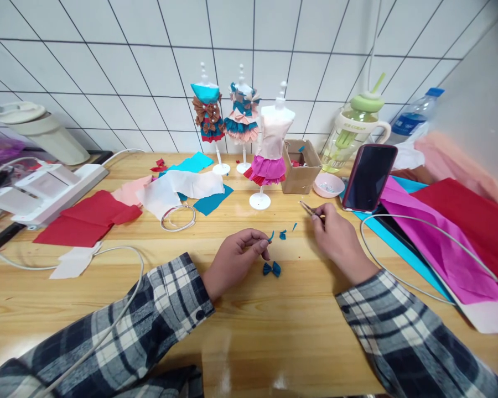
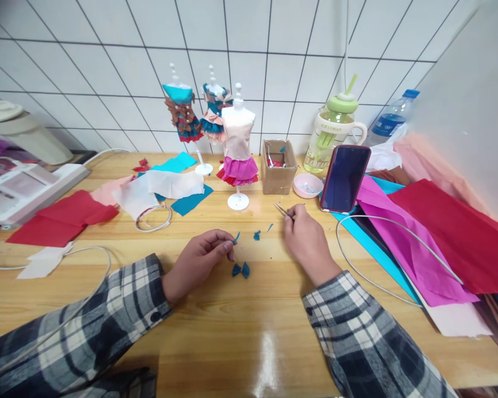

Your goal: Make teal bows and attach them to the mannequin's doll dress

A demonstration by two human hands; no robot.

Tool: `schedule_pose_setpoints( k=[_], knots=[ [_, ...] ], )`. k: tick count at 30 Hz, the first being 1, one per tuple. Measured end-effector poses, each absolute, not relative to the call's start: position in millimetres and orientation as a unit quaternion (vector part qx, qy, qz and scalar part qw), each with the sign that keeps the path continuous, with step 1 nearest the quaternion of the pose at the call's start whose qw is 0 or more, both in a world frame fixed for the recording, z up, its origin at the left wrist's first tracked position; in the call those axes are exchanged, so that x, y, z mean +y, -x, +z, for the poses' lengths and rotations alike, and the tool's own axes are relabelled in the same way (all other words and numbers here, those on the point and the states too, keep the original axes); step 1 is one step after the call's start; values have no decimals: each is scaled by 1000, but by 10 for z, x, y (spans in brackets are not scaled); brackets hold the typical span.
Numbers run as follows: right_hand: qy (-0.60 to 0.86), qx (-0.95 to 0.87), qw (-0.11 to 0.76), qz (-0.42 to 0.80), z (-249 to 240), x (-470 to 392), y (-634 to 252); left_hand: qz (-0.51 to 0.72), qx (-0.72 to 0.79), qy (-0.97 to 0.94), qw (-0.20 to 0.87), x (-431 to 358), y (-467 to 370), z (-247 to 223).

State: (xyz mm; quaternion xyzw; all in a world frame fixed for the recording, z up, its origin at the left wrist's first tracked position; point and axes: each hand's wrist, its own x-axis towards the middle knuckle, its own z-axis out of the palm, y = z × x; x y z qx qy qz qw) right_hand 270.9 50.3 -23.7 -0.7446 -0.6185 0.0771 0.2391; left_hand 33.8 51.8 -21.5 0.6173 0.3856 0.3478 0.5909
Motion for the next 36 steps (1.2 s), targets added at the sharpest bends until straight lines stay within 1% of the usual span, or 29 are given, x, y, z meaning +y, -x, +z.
schedule_pose_setpoints(
  k=[1, 3, 5, 6, 8, 10, 19, 25, 30, 36],
  knots=[
    [733, -610, 281, 109, -202, 462, -2666, 353, 389, -609, 594, 522, -339, -210],
    [674, -617, 342, 218, -146, 375, -2549, 368, 397, -593, 596, 532, -340, -201],
    [614, -630, 332, 340, -114, 288, -2411, 382, 404, -580, 595, 544, -339, -194],
    [598, -626, 324, 382, -105, 250, -2344, 386, 407, -576, 594, 549, -339, -193],
    [579, -609, 308, 447, -97, 192, -2235, 384, 412, -572, 596, 556, -338, -194],
    [566, -596, 297, 486, -94, 160, -2171, 376, 410, -572, 603, 559, -339, -199],
    [560, -563, 293, 532, -101, 149, -2151, 355, 398, -586, 609, 555, -338, -210],
    [558, -567, 288, 532, -103, 156, -2137, 343, 388, -602, 607, 553, -344, -233],
    [546, -569, 303, 535, -103, 150, -2129, 336, 383, -609, 607, 556, -346, -239],
    [559, -564, 306, 525, -134, 160, -2144, 349, 394, -600, 603, 559, -343, -242]
  ],
)
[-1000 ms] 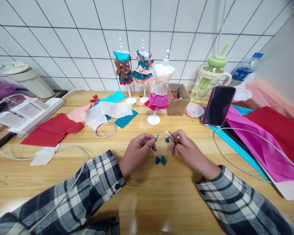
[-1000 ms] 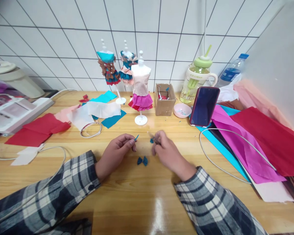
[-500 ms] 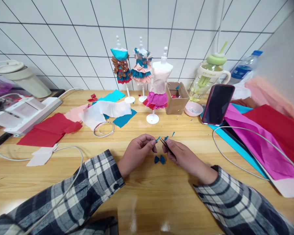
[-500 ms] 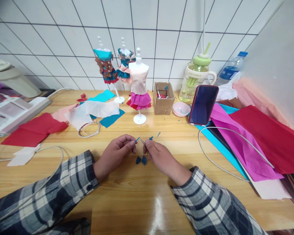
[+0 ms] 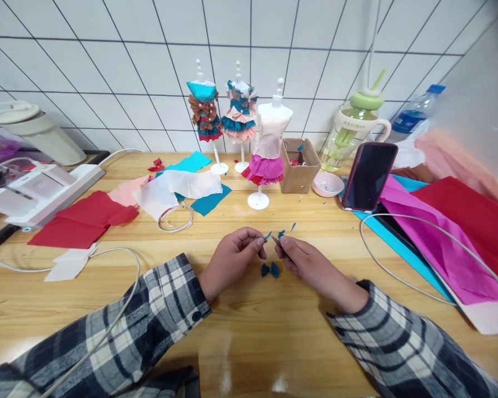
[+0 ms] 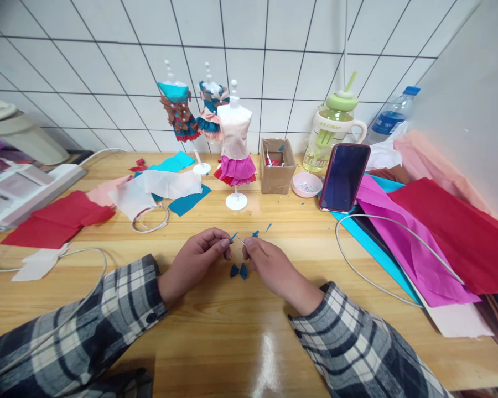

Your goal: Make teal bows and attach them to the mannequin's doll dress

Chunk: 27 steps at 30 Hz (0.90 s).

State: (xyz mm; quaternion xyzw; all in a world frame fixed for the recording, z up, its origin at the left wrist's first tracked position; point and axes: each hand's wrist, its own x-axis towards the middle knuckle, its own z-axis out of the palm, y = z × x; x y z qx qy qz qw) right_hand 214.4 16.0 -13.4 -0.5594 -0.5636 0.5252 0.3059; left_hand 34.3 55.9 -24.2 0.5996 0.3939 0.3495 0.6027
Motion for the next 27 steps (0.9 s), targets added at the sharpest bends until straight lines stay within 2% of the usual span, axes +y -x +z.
schedule_pose_setpoints(
  k=[10, 19, 22, 27],
  knots=[
    [549, -569, 291, 539, -72, 136, -2103, 327, 380, -617, 607, 560, -347, -251],
    [561, -590, 300, 497, -137, 166, -2136, 313, 385, -633, 594, 549, -354, -236],
    [592, -627, 292, 413, -129, 196, -2216, 319, 390, -631, 591, 552, -351, -237],
    [702, -669, 178, 167, -154, 297, -2442, 334, 417, -619, 576, 555, -346, -214]
  ],
)
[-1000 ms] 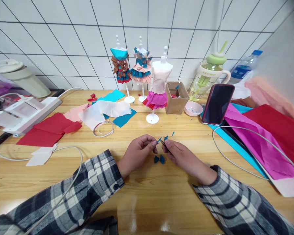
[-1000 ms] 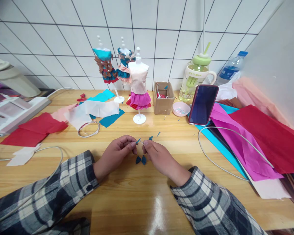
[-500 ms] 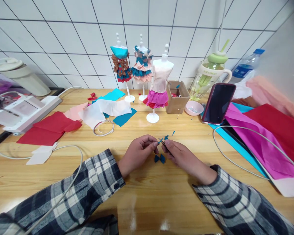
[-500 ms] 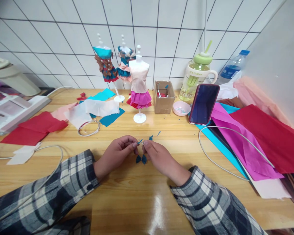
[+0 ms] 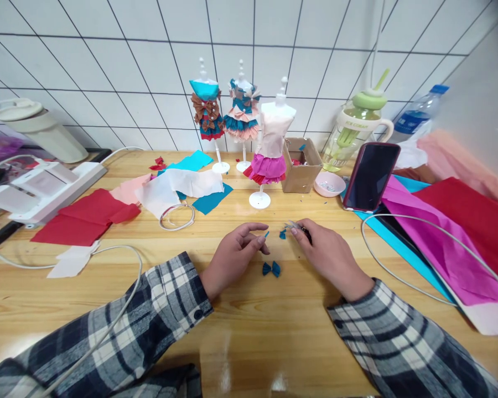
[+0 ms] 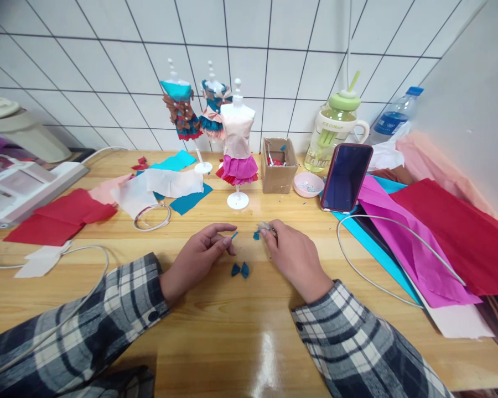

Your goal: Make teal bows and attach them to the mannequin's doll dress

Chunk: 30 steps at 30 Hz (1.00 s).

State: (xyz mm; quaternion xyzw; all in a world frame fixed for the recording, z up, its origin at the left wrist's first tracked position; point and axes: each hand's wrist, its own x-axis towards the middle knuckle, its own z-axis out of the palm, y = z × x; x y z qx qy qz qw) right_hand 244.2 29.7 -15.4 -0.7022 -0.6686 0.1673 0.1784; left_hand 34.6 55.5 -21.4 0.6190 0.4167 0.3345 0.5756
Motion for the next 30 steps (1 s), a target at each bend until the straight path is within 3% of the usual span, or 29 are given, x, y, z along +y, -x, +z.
schedule_pose_setpoints(
  k=[2, 5, 10, 13, 23, 30],
  knots=[
    [706, -677, 188, 94, -162, 323, -2476, 343, 429, -615, 565, 547, -343, -190],
    [677, -669, 298, 75, -113, 288, -2383, 372, 436, -627, 528, 516, -336, -149],
    [552, -537, 409, 490, -19, 73, -2014, 420, 429, -680, 421, 441, -313, -105],
    [512, -415, 475, 583, -62, -15, -1870, 421, 415, -713, 376, 404, -306, -118],
    [500, -226, 520, 655, -106, -58, -1795, 374, 373, -761, 377, 335, -334, -174],
    [487, -372, 525, 590, -6, 101, -2121, 276, 359, -840, 299, 493, -262, -176]
  ],
)
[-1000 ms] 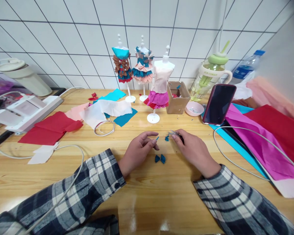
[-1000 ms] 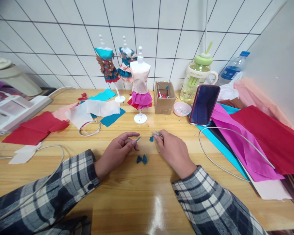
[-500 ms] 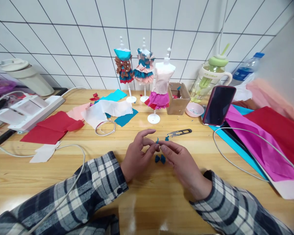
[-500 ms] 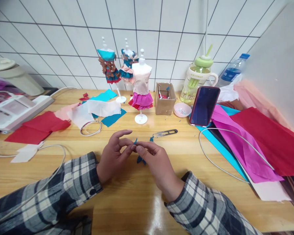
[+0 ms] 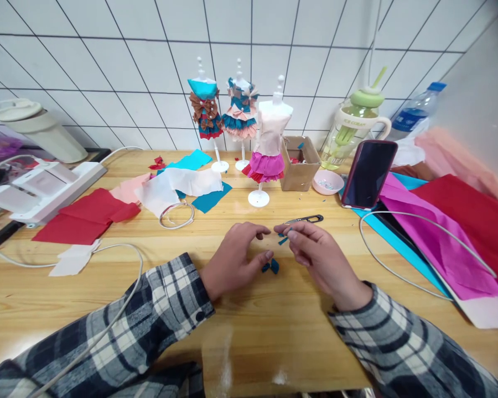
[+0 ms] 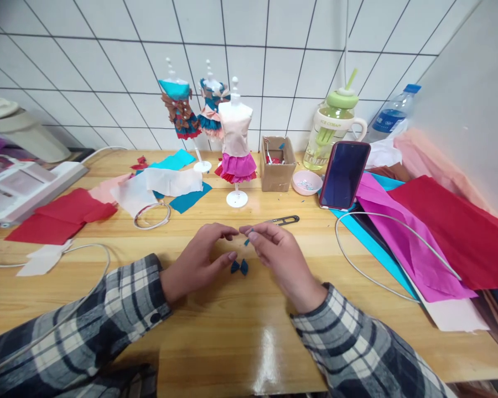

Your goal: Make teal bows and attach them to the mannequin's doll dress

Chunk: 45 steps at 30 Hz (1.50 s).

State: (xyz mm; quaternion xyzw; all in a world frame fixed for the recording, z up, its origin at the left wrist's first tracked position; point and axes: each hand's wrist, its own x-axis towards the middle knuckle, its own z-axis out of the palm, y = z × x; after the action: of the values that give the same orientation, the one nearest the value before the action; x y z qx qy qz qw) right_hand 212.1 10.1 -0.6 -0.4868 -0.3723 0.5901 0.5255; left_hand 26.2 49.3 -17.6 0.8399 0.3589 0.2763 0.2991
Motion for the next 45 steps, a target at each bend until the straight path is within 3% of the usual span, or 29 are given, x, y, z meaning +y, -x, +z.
schedule_pose_setpoints(
  k=[5, 13, 21, 32, 45],
  knots=[
    [486, -450, 428, 615, 38, 164, -2290, 143, 386, -882, 230, 545, -302, -198],
    [534, -526, 365, 553, 13, 132, -2202, 177, 385, -860, 284, 562, -301, -217],
    [513, -532, 354, 573, 39, 89, -2148, 302, 415, -653, 556, 594, -313, -229],
    [590, -534, 350, 494, -105, 115, -2084, 326, 401, -619, 591, 530, -313, -220],
    [565, -513, 378, 525, -89, 138, -2086, 338, 403, -620, 582, 518, -304, -227]
  ],
)
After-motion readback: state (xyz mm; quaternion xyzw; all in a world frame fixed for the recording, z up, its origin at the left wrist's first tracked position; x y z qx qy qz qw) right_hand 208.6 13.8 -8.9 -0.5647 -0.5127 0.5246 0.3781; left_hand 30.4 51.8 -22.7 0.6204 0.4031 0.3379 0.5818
